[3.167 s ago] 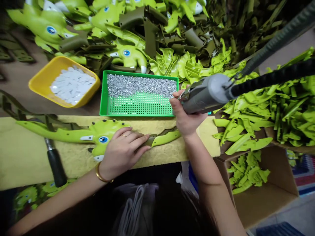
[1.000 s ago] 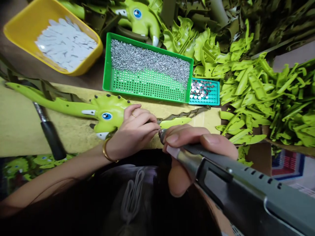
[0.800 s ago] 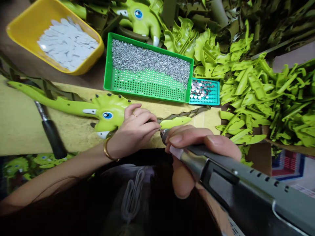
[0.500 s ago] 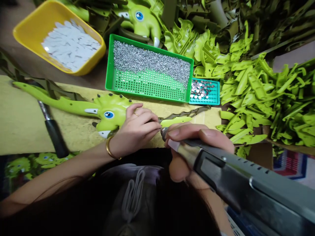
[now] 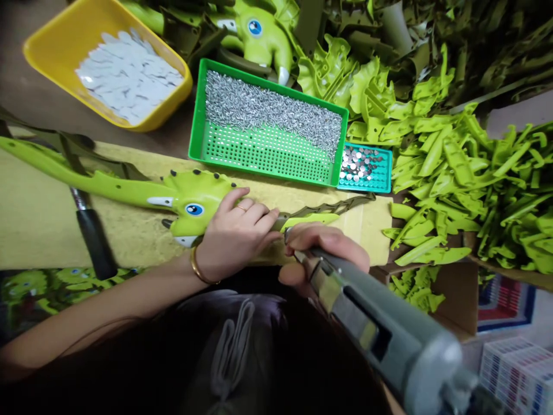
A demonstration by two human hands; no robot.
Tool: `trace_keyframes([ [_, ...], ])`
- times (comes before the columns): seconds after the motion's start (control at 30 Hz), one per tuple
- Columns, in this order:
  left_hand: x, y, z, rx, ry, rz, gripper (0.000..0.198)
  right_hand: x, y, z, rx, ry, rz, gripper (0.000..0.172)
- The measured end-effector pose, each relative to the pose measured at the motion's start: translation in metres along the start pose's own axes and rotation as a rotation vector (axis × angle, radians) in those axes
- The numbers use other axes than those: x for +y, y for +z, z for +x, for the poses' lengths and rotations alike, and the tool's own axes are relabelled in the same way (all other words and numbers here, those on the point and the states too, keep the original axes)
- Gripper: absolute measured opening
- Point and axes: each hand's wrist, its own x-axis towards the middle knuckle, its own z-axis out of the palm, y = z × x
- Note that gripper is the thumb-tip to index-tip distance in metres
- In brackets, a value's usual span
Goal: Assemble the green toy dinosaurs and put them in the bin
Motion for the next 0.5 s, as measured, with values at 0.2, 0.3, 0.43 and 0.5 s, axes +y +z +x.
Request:
trace_keyframes([
  [0.2, -0.001, -0.002, 0.001, 0.025, 0.004, 0.022, 0.027, 0.017, 0.016, -0.002, 0.096, -0.197, 0.089, 0.046],
  [0.3, -0.001, -0.002, 0.002, 0.035, 0.0, 0.022, 0.026, 0.011, 0.015, 0.006, 0.095, -0.172, 0.052, 0.043],
  [0.43, -0.002, -0.005, 0.005, 0.013, -0.029, 0.018, 0.028, 0.01, 0.012, 0.048, 0.322, -0.198, 0.033, 0.031],
  [0.5, -0.003, -0.008, 0.005, -0.021, 0.002, 0.025, 0.024, 0.021, 0.01, 0.074, 0.476, -0.267, 0.104, 0.028],
])
